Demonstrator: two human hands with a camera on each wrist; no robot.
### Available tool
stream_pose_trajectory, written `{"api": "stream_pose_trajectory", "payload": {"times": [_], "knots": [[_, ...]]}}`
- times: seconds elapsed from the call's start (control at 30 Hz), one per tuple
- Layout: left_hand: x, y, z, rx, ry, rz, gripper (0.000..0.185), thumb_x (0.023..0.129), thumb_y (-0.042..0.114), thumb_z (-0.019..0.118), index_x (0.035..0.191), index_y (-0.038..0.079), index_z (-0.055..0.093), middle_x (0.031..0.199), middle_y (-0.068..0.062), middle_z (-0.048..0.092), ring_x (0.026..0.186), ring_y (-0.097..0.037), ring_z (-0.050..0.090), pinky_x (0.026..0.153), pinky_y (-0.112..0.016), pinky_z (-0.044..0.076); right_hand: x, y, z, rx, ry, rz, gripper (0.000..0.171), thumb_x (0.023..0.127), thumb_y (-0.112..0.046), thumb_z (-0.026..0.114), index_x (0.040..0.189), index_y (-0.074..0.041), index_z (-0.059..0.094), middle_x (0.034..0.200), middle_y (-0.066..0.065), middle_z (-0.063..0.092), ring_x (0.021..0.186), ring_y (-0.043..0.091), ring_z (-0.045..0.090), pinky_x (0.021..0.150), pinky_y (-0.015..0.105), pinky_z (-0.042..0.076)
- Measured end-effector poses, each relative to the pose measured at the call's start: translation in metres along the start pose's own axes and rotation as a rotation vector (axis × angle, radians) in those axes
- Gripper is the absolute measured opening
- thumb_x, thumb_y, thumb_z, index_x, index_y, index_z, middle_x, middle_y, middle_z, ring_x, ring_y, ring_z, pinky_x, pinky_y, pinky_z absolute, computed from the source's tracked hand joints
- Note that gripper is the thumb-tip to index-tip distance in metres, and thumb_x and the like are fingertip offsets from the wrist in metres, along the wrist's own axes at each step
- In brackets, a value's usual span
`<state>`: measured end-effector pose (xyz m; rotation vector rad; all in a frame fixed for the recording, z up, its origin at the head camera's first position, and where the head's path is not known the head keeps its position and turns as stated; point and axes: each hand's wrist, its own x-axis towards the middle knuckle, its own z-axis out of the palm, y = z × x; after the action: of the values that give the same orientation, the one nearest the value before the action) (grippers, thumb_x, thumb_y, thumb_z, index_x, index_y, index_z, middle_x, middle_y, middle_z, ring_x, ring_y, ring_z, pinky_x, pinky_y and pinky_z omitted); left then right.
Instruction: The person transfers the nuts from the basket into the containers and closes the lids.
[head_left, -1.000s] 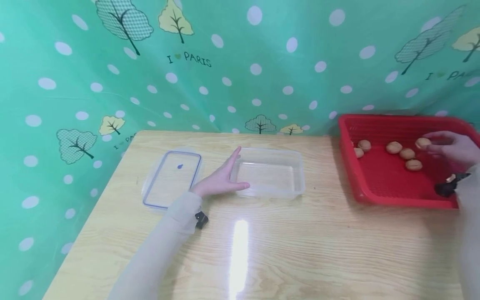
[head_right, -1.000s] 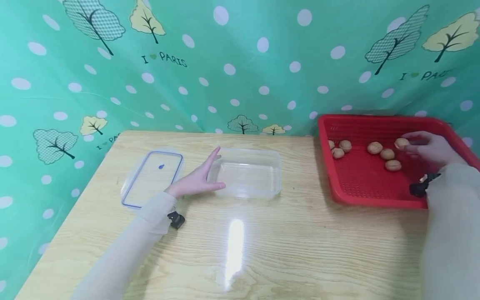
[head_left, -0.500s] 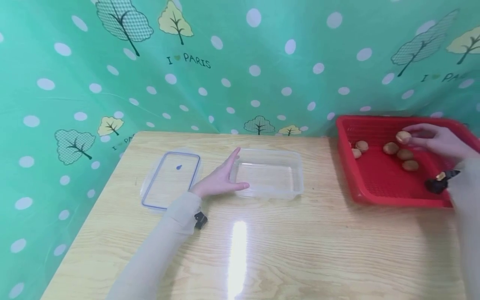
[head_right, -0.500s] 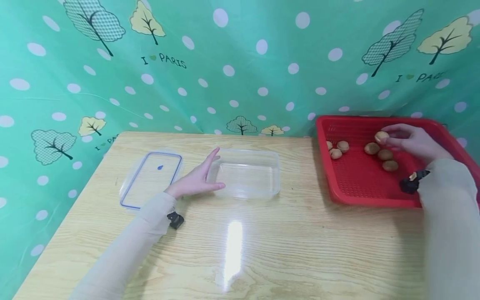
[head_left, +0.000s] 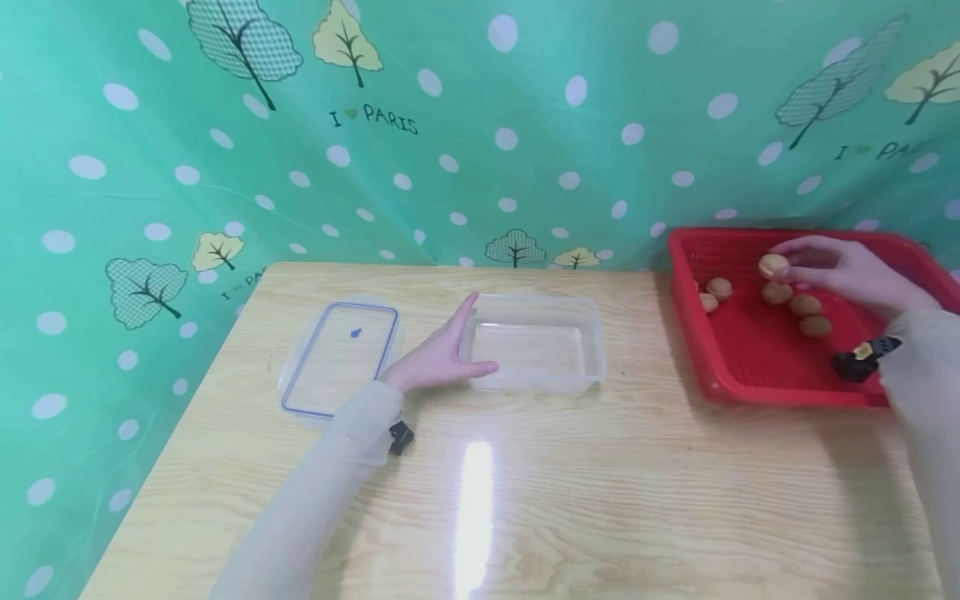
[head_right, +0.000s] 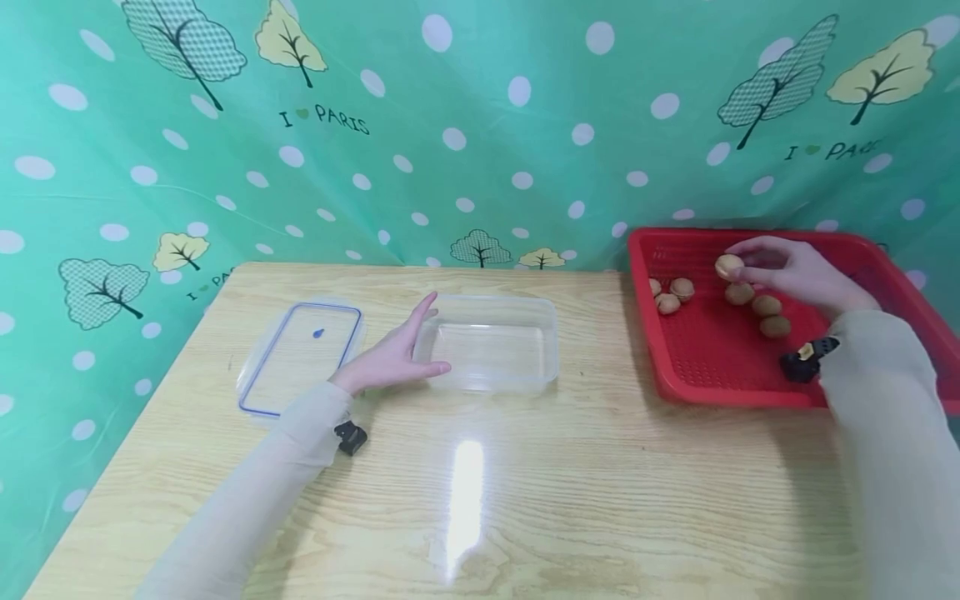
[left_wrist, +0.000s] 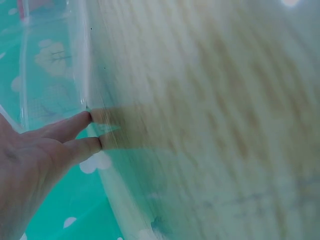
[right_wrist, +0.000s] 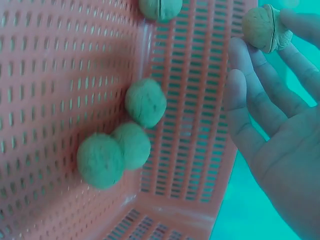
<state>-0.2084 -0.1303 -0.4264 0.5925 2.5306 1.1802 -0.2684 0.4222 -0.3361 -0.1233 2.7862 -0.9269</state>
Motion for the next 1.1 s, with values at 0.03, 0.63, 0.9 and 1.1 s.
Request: {"api": "stream_pose_trajectory", "payload": {"times": [0.03,0.63,0.9,1.1], "knots": [[0.000,0.000,0.000,0.000,0.000,0.002,0.115,0.081,0.050,0.074,0.154,0.030,-0.011,0.159,-0.015,0.013,0.143,-0.031,0.019,0.113,-0.051,0.019,-0.001,-0.003,0.000,0.006,-0.005,0.002,0.065,0.087,-0.034,0.072,0.140,-0.010,0.043,0.119,-0.003,0.047,0.102,0.013,0.041,0.067,0.031,0.056],[0.000,0.004,0.002,0.027,0.004,-0.015,0.115,0.081,0.050,0.073,0.154,0.028,-0.014,0.159,-0.015,0.013,0.143,-0.030,0.018,0.114,-0.048,0.017,-0.022,-0.053,0.004,-0.009,0.002,-0.021,0.067,0.086,-0.037,0.072,0.142,-0.015,0.043,0.129,0.013,0.045,0.103,0.023,0.045,0.063,0.034,0.057],[-0.001,0.003,0.000,0.025,-0.004,-0.004,0.115,0.082,0.051,0.072,0.154,0.027,-0.014,0.159,-0.016,0.013,0.143,-0.030,0.017,0.114,-0.049,0.017,-0.024,-0.068,0.007,0.011,0.023,-0.129,0.051,0.088,-0.024,0.073,0.132,-0.008,0.052,0.110,-0.006,0.058,0.094,0.007,0.056,0.065,0.023,0.055],[-0.001,0.004,0.000,0.022,-0.007,-0.005,0.115,0.082,0.050,0.073,0.154,0.028,-0.014,0.159,-0.015,0.012,0.143,-0.029,0.017,0.114,-0.048,0.017,-0.021,-0.070,0.013,-0.043,-0.002,-0.146,0.049,0.087,-0.022,0.073,0.130,-0.006,0.055,0.110,-0.001,0.062,0.090,0.000,0.055,0.068,0.018,0.051]]}}
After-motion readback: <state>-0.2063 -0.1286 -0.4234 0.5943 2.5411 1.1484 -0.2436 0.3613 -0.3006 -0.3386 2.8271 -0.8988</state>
